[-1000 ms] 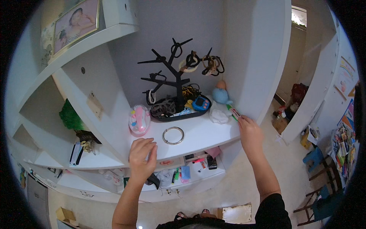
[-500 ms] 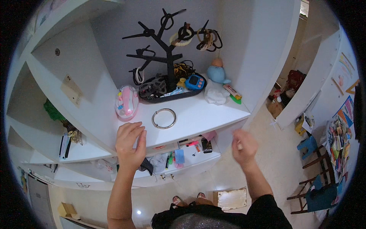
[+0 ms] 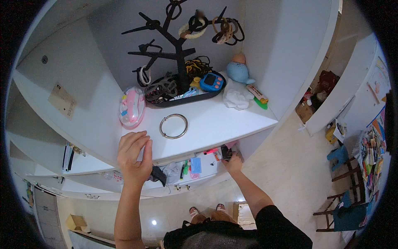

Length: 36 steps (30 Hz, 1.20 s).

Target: The person organizes various small items on a white shelving unit. They pick up a pink toy, a blue toy, a white cloth, a yellow and black toy, and a green toy, placing them on the shelf. They also handle a small box and a silver bracelet, arranging them among other items.

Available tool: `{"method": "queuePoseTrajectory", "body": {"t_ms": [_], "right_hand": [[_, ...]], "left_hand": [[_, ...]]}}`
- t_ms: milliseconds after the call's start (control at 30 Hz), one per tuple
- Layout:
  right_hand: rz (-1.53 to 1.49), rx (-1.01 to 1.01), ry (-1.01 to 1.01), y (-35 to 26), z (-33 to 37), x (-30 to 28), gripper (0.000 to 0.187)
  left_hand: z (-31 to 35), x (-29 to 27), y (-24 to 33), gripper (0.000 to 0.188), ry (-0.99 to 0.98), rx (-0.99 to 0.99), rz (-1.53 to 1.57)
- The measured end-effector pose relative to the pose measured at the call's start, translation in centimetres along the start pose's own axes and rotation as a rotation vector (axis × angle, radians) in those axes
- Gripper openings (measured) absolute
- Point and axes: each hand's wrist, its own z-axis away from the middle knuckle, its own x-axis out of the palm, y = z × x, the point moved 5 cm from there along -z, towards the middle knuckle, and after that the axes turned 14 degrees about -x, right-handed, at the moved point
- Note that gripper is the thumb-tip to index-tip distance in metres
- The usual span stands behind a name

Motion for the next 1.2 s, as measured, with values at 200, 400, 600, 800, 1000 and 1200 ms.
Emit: {"method": "queuePoseTrajectory", "body": {"t_ms": [200, 400, 600, 800, 1000, 1200], "right_hand": [[0.056, -0.033, 0.163, 0.9, -1.0, 1.4, 0.062], [-0.206, -0.096, 0.249, 2.1, 1.0, 0.3, 0.042], [-0.589, 0.042, 0.113, 4.6, 2.2, 0.8, 0.044], [-1.092, 0.580, -0.127, 5.7, 2.9, 1.4, 0.041], [-1.309, 0.525, -0.328, 3.8, 3.3, -1.4, 0.044], [-1.394, 0.350, -0.519, -0.2, 3.8, -6.7, 0.047]], "left_hand": [[-0.1, -0.1, 0.4, 0.015, -0.015, -0.007, -0.051], [0.0, 0.1, 0.3, 0.017, 0.006, 0.010, -0.037], [0.2, 0.3, 0.0, 0.018, 0.009, 0.031, -0.040], [0.1, 0.1, 0.2, 0.017, 0.003, 0.029, -0.029], [-0.1, 0.0, 0.8, 0.015, -0.011, 0.032, -0.032], [-0.1, -0.2, 0.9, 0.015, 0.000, 0.027, 0.005]]}}
